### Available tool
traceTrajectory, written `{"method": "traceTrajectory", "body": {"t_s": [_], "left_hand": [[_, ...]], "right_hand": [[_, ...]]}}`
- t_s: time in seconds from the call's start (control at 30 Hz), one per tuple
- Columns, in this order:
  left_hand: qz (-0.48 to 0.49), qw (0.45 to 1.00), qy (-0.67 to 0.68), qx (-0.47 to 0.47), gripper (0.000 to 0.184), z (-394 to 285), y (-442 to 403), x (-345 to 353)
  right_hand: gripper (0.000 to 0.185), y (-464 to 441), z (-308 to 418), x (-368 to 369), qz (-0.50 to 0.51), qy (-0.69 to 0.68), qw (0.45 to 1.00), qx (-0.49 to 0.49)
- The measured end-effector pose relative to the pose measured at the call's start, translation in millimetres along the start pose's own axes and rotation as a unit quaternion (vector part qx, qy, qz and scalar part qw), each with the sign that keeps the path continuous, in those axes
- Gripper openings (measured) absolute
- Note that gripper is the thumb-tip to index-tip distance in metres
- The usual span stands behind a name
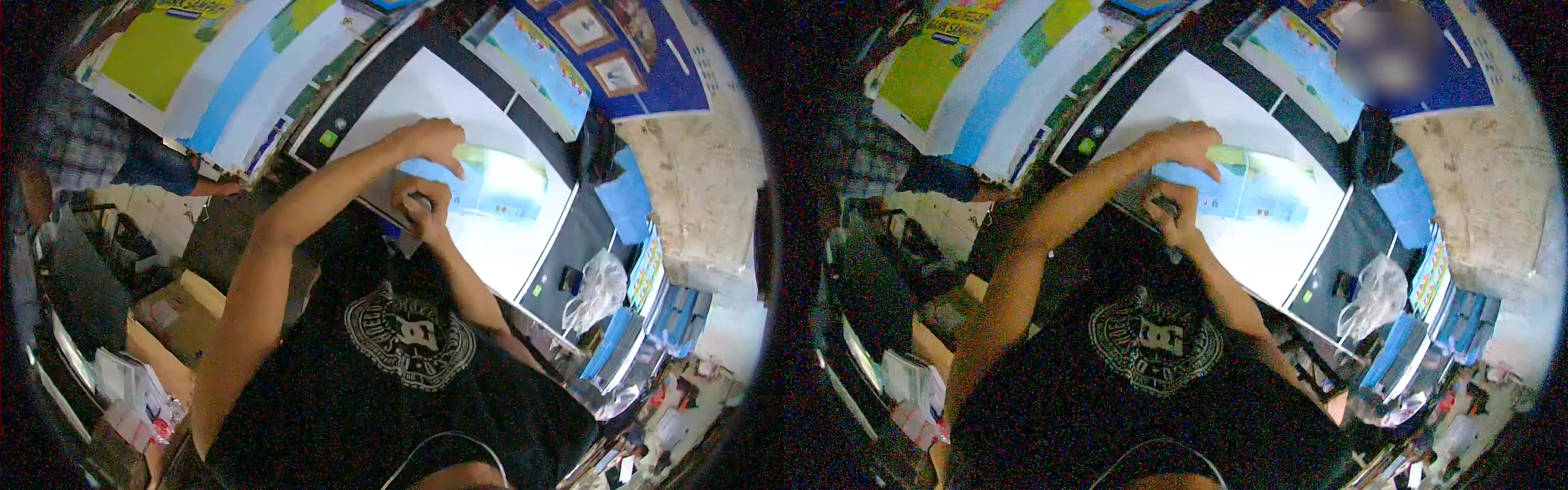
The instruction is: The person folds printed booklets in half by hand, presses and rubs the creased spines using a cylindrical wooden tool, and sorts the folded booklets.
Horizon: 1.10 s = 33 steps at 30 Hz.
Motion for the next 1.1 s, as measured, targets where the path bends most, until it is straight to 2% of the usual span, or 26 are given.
{"method": "traceTrajectory", "body": {"t_s": [0.03,0.1,0.17,0.23,0.27,0.33,0.37,0.4,0.43,0.47,0.57,0.63,0.7,0.77,0.8,0.83,0.87,0.9,0.97,1.0,1.07,1.1], "left_hand": [[-0.009,1.000,-0.006,0.000,0.068,5.0,0.4,-0.4],[-0.012,1.000,0.006,0.007,0.069,0.5,7.1,17.5],[-0.034,0.999,0.009,0.015,0.069,3.2,2.3,9.7],[-0.024,1.000,0.004,0.001,0.070,3.5,5.7,6.0],[-0.011,1.000,0.002,-0.008,0.071,4.9,4.4,10.5],[0.035,0.999,-0.003,-0.025,0.072,5.7,0.1,16.3],[0.068,0.997,-0.003,-0.034,0.072,5.4,-0.6,18.4],[0.097,0.994,-0.005,-0.043,0.072,6.1,-1.9,19.2],[0.072,0.996,-0.008,-0.051,0.073,8.1,-3.1,9.3],[0.054,0.997,-0.011,-0.055,0.073,11.0,2.5,5.2],[0.037,0.998,-0.011,-0.043,0.075,2.5,3.8,14.2],[0.025,0.998,-0.011,-0.050,0.077,10.0,6.9,16.2],[0.008,0.999,-0.002,-0.043,0.077,9.7,10.5,16.1],[0.011,0.999,-0.012,-0.036,0.076,5.8,6.4,10.7],[0.024,0.999,-0.025,-0.034,0.075,2.4,7.3,8.3],[0.030,0.998,-0.037,-0.035,0.075,-1.6,6.2,7.2],[-0.017,0.997,-0.061,-0.050,0.075,-1.2,10.8,4.0],[0.035,0.990,-0.074,-0.113,0.073,-10.7,17.9,-3.3],[-0.144,0.973,-0.139,-0.110,0.073,-43.5,48.3,-32.4],[-0.185,0.967,-0.142,-0.100,0.075,-59.8,64.6,-28.4],[-0.274,0.949,-0.138,-0.076,0.078,-82.4,83.9,-19.0],[-0.256,0.952,-0.152,-0.074,0.078,-85.3,84.6,-7.5]], "right_hand": [[0.037,1.4,-5.8,4.8,0.021,-0.018,1.000,0.008],[0.034,22.0,-13.6,-6.8,-0.105,0.037,0.993,0.033],[0.035,18.5,-4.2,-18.7,-0.143,-0.027,0.989,0.012],[0.038,-16.1,81.8,-13.7,-0.092,-0.218,0.971,-0.021],[0.034,-16.2,94.8,-10.4,-0.046,-0.266,0.963,-0.024],[0.031,22.6,-0.2,2.9,-0.100,-0.026,0.994,0.027],[0.030,35.5,-32.4,4.4,-0.126,0.097,0.986,0.051],[0.028,21.7,-17.2,15.9,-0.041,0.066,0.996,0.042],[0.026,7.1,-0.5,24.4,0.050,0.036,0.998,0.030],[0.026,14.5,-9.5,16.3,-0.010,0.038,0.999,0.011],[0.033,12.5,22.7,-30.3,-0.060,-0.029,0.993,0.094],[0.042,14.6,64.5,-73.6,-0.135,-0.195,0.971,-0.044],[0.047,7.1,105.2,-101.2,-0.178,-0.252,0.948,-0.074],[0.043,40.0,36.2,-113.6,-0.232,-0.033,0.972,0.002],[0.041,56.1,2.4,-119.5,-0.246,0.072,0.965,0.046],[0.053,53.0,-10.4,-121.7,-0.232,0.049,0.969,0.072],[0.048,51.9,-11.1,-119.9,-0.215,0.038,0.975,0.044],[0.047,52.5,-8.4,-115.7,-0.212,0.022,0.976,0.051],[0.045,47.1,-7.2,-116.1,-0.203,-0.006,0.977,0.057],[0.027,52.6,-13.3,-118.0,-0.197,0.017,0.976,0.093],[0.032,51.6,-10.8,-122.0,-0.212,0.068,0.971,0.084],[0.034,52.6,-7.8,-123.8,-0.218,0.094,0.968,0.084]]}}
Point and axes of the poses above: each hand's wrist, its own y-axis away from the middle knuckle, its own x-axis out of the palm, z = x × y, the point moved 8 cm from there along -y, towards the middle knuckle, and after that the axes turned 5 degrees about -z, right-handed, at the moved point
